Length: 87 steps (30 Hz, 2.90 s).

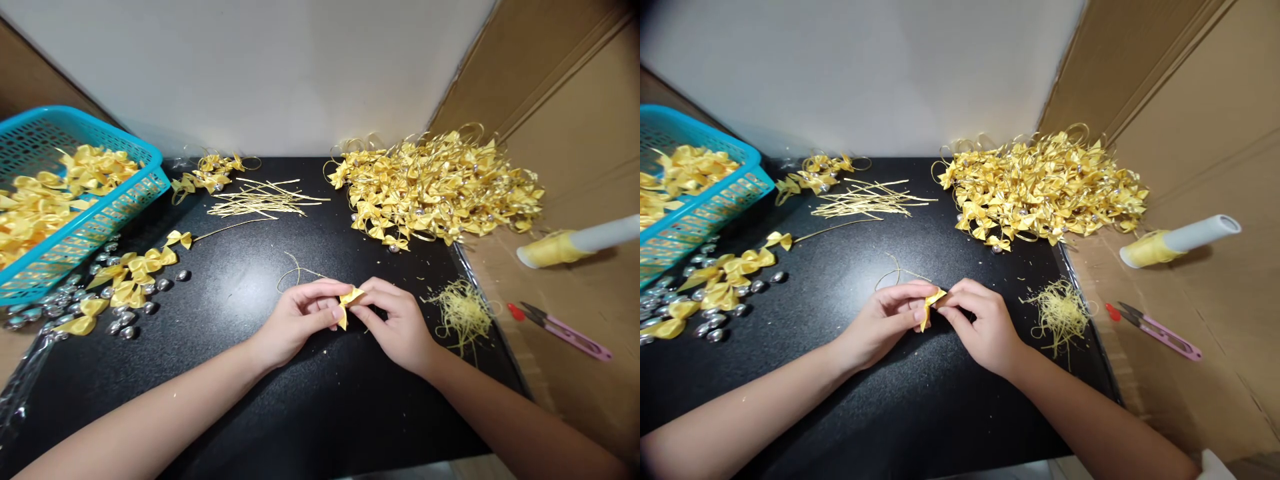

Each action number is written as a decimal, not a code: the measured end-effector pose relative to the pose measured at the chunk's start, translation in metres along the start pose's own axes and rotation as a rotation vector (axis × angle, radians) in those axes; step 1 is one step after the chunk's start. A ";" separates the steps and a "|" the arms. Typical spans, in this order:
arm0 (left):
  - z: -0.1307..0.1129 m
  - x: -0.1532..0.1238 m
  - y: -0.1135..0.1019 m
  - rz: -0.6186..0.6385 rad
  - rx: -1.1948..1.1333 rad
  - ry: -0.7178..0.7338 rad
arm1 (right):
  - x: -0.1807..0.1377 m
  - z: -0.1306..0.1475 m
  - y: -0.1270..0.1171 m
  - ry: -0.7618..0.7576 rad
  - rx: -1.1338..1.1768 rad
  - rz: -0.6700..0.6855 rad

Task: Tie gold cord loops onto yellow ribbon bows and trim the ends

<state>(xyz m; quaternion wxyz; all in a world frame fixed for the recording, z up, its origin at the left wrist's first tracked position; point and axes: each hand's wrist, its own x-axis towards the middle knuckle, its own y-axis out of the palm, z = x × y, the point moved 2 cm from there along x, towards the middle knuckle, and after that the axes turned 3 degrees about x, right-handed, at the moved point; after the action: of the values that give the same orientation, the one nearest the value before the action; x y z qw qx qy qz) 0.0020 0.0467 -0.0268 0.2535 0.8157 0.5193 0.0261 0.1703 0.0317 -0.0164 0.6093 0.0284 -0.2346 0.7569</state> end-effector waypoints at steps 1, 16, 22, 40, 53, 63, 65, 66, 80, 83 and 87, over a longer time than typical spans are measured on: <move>0.001 0.000 0.000 0.005 0.015 0.005 | 0.000 0.000 0.000 -0.003 -0.003 -0.001; 0.006 0.001 -0.002 0.058 0.115 0.029 | -0.003 0.003 0.003 -0.048 -0.014 -0.098; 0.006 0.002 -0.002 0.026 0.118 0.034 | -0.002 0.006 -0.002 -0.053 -0.058 -0.201; 0.005 0.001 0.005 0.027 0.283 0.110 | 0.006 0.016 -0.008 -0.139 -0.316 -0.058; 0.005 0.006 0.010 -0.002 0.623 0.137 | 0.015 0.027 -0.047 -0.212 0.078 -0.415; 0.003 0.005 0.017 -0.005 0.841 0.176 | 0.016 0.035 -0.068 -0.348 0.188 -0.564; 0.001 0.002 0.017 -0.013 0.902 0.217 | 0.015 0.034 -0.064 -0.319 0.247 -0.527; -0.001 -0.001 0.016 -0.017 0.948 0.244 | 0.015 0.032 -0.061 -0.279 0.281 -0.494; -0.081 -0.088 -0.108 -0.727 1.910 0.203 | -0.002 0.020 -0.009 0.205 0.294 -0.101; -0.101 -0.103 -0.148 -0.794 2.006 0.070 | -0.001 0.017 -0.009 0.238 0.321 -0.116; -0.111 -0.108 -0.165 -0.709 1.992 0.046 | 0.000 0.011 -0.008 0.301 0.359 -0.114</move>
<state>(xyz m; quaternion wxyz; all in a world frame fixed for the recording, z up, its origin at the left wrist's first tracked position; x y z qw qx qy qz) -0.2189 0.0513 0.0209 -0.5469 0.4564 0.5195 -0.4719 0.1757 0.0284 -0.0040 0.6643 0.0364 -0.0009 0.7466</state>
